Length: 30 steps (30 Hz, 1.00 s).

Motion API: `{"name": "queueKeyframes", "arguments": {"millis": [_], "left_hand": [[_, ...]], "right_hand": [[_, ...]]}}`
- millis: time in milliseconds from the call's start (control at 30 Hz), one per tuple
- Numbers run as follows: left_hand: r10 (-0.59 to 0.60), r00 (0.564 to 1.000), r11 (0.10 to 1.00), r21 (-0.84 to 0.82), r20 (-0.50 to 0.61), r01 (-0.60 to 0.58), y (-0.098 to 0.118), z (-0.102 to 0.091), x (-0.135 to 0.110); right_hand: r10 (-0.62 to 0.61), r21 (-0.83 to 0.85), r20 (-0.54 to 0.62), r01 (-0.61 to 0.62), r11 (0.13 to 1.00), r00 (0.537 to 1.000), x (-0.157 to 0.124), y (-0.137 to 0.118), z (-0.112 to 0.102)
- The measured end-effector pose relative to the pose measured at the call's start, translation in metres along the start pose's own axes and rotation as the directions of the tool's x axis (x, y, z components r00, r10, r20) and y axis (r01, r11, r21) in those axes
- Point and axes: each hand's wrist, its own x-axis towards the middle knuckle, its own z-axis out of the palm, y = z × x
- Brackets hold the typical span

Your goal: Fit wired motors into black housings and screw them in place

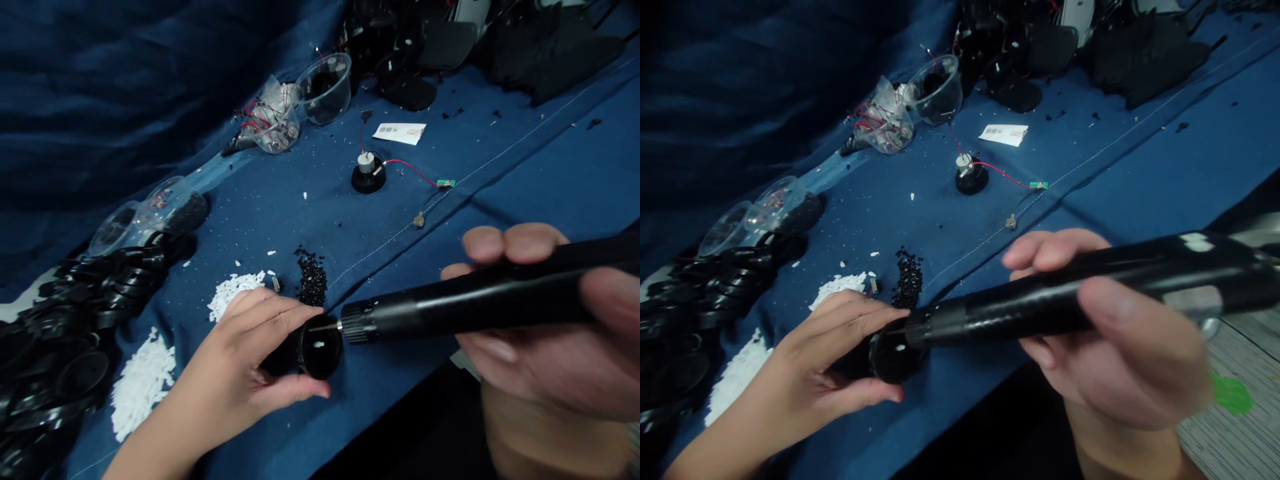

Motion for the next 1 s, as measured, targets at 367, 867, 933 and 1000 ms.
{"name": "queueKeyframes", "arguments": {"millis": [367, 867, 933, 1000], "left_hand": [[-0.232, 0.926, 0.971, -0.009, -0.299, 0.24, -0.02, -0.003, -0.005], [-0.169, 0.955, 0.97, 0.13, -0.242, 0.204, -0.029, 0.014, 0.002], [-0.169, 0.957, 0.971, 0.127, -0.238, 0.203, -0.029, 0.014, 0.002], [-0.166, 0.96, 0.972, 0.126, -0.225, 0.198, -0.03, 0.013, 0.003]], "right_hand": [[-0.117, 0.212, -0.195, 0.159, 0.964, 0.974, 0.003, 0.009, -0.012], [-0.121, 0.115, -0.082, 0.13, 0.985, 0.989, -0.002, 0.013, -0.023], [-0.112, 0.13, -0.087, 0.123, 0.984, 0.99, -0.001, 0.011, -0.023], [-0.115, 0.166, -0.089, 0.129, 0.978, 0.989, 0.0, 0.01, -0.021]]}}
